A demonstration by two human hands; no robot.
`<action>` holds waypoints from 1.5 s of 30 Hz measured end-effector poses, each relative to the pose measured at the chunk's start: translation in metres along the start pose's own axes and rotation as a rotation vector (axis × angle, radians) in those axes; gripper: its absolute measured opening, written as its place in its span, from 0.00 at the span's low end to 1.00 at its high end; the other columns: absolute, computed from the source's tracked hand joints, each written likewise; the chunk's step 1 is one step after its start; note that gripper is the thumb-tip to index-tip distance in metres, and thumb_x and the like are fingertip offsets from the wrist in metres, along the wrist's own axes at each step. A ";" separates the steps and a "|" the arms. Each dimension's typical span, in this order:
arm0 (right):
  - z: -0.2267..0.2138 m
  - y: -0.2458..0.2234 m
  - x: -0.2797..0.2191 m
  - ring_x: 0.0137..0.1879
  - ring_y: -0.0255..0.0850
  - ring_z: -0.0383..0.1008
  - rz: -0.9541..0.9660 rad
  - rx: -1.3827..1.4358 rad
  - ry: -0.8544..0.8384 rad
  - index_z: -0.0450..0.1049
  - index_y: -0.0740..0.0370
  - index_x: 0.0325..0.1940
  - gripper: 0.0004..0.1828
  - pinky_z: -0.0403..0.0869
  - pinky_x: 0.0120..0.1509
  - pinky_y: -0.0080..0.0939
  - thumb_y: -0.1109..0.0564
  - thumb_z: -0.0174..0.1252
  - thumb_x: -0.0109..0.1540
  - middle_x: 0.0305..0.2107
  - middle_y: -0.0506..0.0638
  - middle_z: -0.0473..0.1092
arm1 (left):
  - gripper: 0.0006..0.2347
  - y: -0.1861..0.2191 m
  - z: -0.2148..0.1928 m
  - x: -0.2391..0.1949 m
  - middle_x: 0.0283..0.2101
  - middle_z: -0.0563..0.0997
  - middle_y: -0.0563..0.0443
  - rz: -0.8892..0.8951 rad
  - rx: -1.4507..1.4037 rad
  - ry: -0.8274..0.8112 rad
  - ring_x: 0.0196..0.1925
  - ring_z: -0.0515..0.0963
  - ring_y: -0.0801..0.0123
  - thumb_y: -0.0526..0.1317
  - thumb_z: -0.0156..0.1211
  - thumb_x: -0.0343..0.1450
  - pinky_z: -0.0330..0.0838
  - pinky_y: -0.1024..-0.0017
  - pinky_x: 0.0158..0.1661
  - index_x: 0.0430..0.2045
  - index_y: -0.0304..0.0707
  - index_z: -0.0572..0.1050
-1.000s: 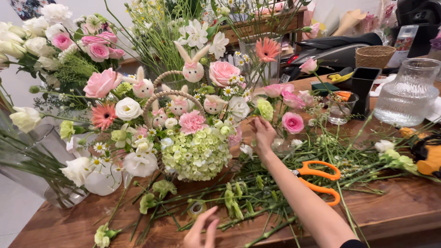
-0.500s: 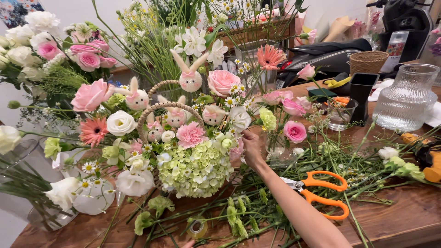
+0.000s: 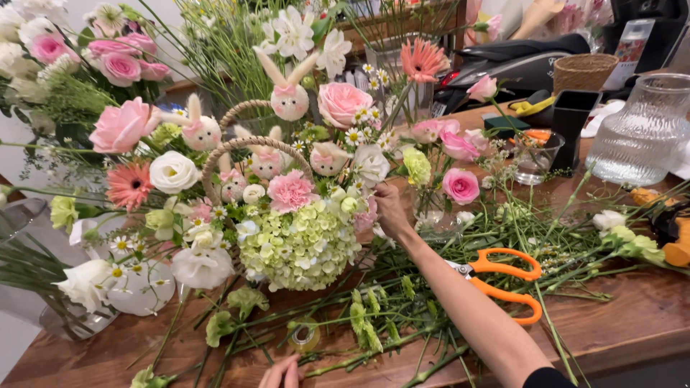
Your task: The person arranges a floral display in a woven basket, using orange-handled shears to trim stems of various flowers including hydrangeas, roses, and daisies. They place the cut flowers into the basket, adjusting their positions to create a balanced arrangement.
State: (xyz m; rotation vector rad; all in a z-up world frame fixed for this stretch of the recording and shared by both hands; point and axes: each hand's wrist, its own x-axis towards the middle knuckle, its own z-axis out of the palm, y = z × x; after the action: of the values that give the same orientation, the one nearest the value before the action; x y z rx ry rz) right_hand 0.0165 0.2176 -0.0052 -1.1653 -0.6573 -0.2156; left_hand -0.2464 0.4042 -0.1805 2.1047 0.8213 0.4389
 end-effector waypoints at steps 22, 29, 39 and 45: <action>-0.017 0.015 0.012 0.17 0.32 0.56 0.286 -0.174 -0.015 0.75 0.64 0.29 0.16 0.58 0.15 0.30 0.72 0.45 0.65 0.27 0.55 0.73 | 0.11 0.052 -0.032 -0.031 0.28 0.86 0.62 0.033 0.016 0.113 0.28 0.82 0.79 0.46 0.52 0.74 0.71 0.81 0.32 0.33 0.52 0.85; -0.017 0.019 0.014 0.18 0.32 0.56 0.283 -0.334 -0.017 0.75 0.65 0.39 0.15 0.59 0.17 0.29 0.70 0.42 0.64 0.46 0.60 0.76 | 0.11 0.042 -0.028 -0.025 0.27 0.85 0.62 0.053 0.019 0.087 0.30 0.83 0.80 0.46 0.52 0.74 0.73 0.81 0.33 0.35 0.52 0.85; -0.011 0.019 0.011 0.33 0.41 0.76 0.058 -0.147 -0.070 0.75 0.64 0.30 0.12 0.77 0.36 0.35 0.73 0.49 0.60 0.30 0.54 0.76 | 0.12 0.048 -0.031 -0.030 0.29 0.85 0.61 0.026 0.025 0.089 0.31 0.84 0.78 0.46 0.51 0.74 0.72 0.81 0.32 0.35 0.52 0.85; -0.016 0.016 0.012 0.30 0.38 0.74 0.113 -0.184 -0.084 0.76 0.63 0.28 0.14 0.77 0.36 0.36 0.74 0.48 0.59 0.30 0.53 0.77 | 0.11 0.046 -0.031 -0.029 0.28 0.86 0.60 0.041 -0.015 0.112 0.31 0.84 0.79 0.44 0.53 0.74 0.74 0.81 0.34 0.34 0.49 0.85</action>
State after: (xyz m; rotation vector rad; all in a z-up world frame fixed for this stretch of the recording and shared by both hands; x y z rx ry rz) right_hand 0.0396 0.2118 -0.0144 -1.3905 -0.6531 -0.1337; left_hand -0.2659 0.3806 -0.1260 2.1013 0.8368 0.5880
